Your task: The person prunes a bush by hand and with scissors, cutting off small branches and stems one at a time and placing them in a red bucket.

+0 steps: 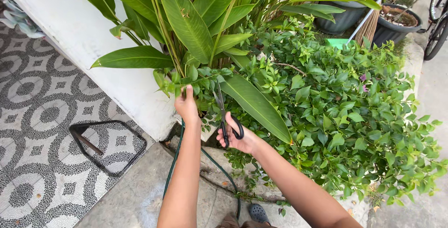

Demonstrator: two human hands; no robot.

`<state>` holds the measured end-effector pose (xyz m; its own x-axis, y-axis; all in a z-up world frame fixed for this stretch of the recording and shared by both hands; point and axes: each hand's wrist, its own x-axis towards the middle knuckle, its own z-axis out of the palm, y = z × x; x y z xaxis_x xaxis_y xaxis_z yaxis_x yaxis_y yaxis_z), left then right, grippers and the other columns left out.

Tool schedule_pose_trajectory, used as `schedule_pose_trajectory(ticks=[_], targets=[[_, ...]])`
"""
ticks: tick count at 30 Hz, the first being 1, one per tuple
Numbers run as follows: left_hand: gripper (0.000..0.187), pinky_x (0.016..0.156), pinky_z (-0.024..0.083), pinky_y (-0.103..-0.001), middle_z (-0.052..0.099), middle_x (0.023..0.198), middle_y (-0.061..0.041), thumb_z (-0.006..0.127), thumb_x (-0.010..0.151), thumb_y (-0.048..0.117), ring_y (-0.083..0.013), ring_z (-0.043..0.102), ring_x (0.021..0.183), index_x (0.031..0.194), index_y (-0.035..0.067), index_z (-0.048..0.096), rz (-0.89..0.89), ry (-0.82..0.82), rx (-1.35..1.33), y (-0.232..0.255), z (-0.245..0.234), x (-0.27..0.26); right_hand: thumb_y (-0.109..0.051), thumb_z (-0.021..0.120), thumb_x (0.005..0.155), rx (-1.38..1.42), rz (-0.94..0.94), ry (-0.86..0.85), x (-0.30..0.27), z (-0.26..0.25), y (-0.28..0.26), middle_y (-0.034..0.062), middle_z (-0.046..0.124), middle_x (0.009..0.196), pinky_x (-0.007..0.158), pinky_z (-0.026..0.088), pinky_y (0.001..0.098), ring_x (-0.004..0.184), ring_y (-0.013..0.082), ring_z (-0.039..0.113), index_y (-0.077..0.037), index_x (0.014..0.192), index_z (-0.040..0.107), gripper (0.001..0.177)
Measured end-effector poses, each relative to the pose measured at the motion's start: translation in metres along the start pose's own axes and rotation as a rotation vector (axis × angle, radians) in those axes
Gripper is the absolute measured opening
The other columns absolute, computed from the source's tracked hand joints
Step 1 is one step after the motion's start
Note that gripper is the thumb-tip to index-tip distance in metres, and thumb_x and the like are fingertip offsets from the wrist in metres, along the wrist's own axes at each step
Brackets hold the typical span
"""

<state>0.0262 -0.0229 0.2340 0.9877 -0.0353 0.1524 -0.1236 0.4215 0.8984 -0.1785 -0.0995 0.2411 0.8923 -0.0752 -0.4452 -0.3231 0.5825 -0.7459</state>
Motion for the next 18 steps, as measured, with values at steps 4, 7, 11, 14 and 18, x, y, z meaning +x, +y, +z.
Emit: schedule_pose_trajectory(ticks=[4, 7, 11, 14, 18], targets=[[0.032, 0.085, 0.049, -0.026, 0.074, 0.106, -0.002, 0.071, 0.098, 0.024, -0.0103, 0.062, 0.093, 0.118, -0.001, 0.072, 0.017, -0.100, 0.044, 0.055, 0.026, 0.003, -0.082, 0.060, 0.078, 0.202, -0.024, -0.094, 0.001, 0.011, -0.024, 0.0101, 0.066, 0.088, 0.075, 0.056, 0.0319, 0.076, 0.0197, 0.065, -0.001, 0.095, 0.061, 0.083], [0.026, 0.088, 0.048, -0.025, 0.074, 0.110, -0.002, 0.070, 0.098, 0.021, -0.0096, 0.062, 0.097, 0.114, 0.001, 0.070, 0.033, -0.215, -0.039, 0.082, 0.040, -0.002, -0.084, 0.061, 0.073, 0.297, -0.071, -0.084, 0.005, 0.020, -0.040, 0.0106, 0.065, 0.086, 0.072, 0.056, 0.0313, 0.073, 0.0206, 0.064, -0.002, 0.094, 0.060, 0.085], [0.015, 0.093, 0.048, -0.026, 0.077, 0.113, -0.007, 0.066, 0.101, 0.019, -0.0105, 0.063, 0.099, 0.103, 0.004, 0.063, 0.051, -0.271, -0.063, 0.094, 0.051, -0.015, -0.083, 0.064, 0.072, 0.458, -0.097, -0.077, 0.013, 0.022, -0.051, 0.0098, 0.064, 0.086, 0.072, 0.057, 0.0304, 0.073, 0.0195, 0.062, -0.001, 0.094, 0.060, 0.084], [0.014, 0.093, 0.050, -0.027, 0.076, 0.112, -0.008, 0.065, 0.102, 0.018, -0.0120, 0.065, 0.099, 0.100, 0.005, 0.061, 0.051, -0.310, -0.078, 0.098, 0.055, -0.027, -0.083, 0.067, 0.072, 0.513, -0.158, -0.018, 0.022, 0.016, -0.055, 0.0067, 0.063, 0.080, 0.066, 0.055, 0.0273, 0.066, 0.0158, 0.061, -0.004, 0.090, 0.060, 0.081], [0.011, 0.094, 0.052, -0.028, 0.076, 0.109, -0.008, 0.065, 0.100, 0.017, -0.0125, 0.069, 0.100, 0.099, 0.006, 0.062, 0.062, -0.295, -0.050, 0.108, 0.057, -0.038, -0.083, 0.069, 0.077, 0.388, -0.195, 0.109, 0.020, 0.008, -0.044, -0.0007, 0.058, 0.069, 0.052, 0.047, 0.0212, 0.055, 0.0096, 0.054, -0.011, 0.081, 0.059, 0.073]])
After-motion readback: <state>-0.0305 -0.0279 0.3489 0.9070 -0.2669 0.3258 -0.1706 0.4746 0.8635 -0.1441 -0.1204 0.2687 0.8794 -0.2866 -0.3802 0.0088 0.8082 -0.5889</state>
